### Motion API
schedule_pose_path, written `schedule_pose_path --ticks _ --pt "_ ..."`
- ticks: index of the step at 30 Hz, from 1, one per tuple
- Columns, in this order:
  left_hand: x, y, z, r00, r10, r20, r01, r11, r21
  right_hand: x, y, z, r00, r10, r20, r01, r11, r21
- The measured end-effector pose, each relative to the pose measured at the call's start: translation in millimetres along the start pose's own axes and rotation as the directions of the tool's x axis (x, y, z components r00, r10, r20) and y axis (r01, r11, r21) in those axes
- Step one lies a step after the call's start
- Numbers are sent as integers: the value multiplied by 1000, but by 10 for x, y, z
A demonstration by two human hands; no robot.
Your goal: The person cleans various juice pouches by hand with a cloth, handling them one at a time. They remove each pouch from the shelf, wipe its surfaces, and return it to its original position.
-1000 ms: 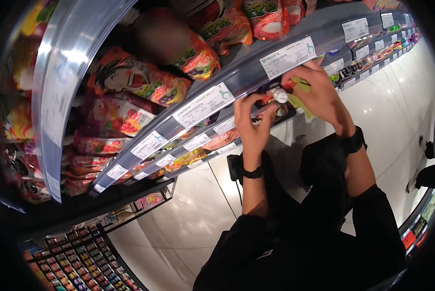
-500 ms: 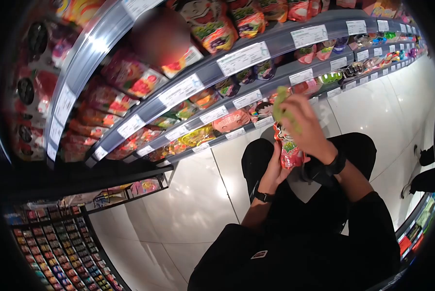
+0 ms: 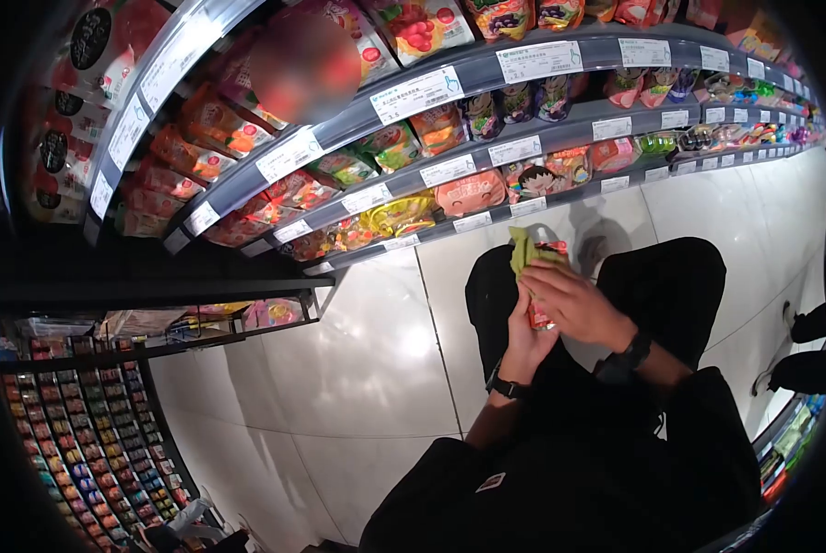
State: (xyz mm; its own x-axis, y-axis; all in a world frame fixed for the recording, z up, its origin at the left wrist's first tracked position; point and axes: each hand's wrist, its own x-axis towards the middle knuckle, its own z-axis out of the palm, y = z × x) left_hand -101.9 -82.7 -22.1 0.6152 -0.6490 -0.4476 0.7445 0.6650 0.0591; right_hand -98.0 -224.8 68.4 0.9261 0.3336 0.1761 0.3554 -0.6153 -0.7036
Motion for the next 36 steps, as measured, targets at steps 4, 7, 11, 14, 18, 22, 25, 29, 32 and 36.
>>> schedule_pose_path --ticks 4,7,11,14,18,22,25,29,32,36 --pt "-112 147 104 965 81 249 -87 996 16 -265 -179 73 983 -139 118 134 990 48" --pt "-66 80 -133 980 59 191 -60 998 2 -213 -133 61 976 -163 142 169 985 -27" --pt "-151 56 24 997 -41 -72 35 996 -80 46 60 -45 997 64 -30 -66 995 -69" --pt "-144 49 153 993 114 -16 -112 989 96 5 37 6 981 166 -103 -168 986 -10" --pt "-5 92 -214 991 84 103 -78 995 -55 -232 -263 112 992 112 -53 -110 993 29" --pt "-38 0 -231 978 0 210 47 975 -218 -266 -103 9 990 115 -78 -122 988 -95" --pt "-67 -73 -69 990 40 138 -28 996 -90 -195 103 2 865 433 -255 -412 902 134" --pt "-77 27 86 995 46 92 -36 994 -105 -383 338 253 590 768 -250 -311 502 807" --pt "-29 55 164 990 130 49 -139 943 304 -380 177 191 583 796 -161 -121 281 952" --pt "13 -32 176 906 414 85 -386 729 565 -431 52 256 667 718 -196 -239 456 857"
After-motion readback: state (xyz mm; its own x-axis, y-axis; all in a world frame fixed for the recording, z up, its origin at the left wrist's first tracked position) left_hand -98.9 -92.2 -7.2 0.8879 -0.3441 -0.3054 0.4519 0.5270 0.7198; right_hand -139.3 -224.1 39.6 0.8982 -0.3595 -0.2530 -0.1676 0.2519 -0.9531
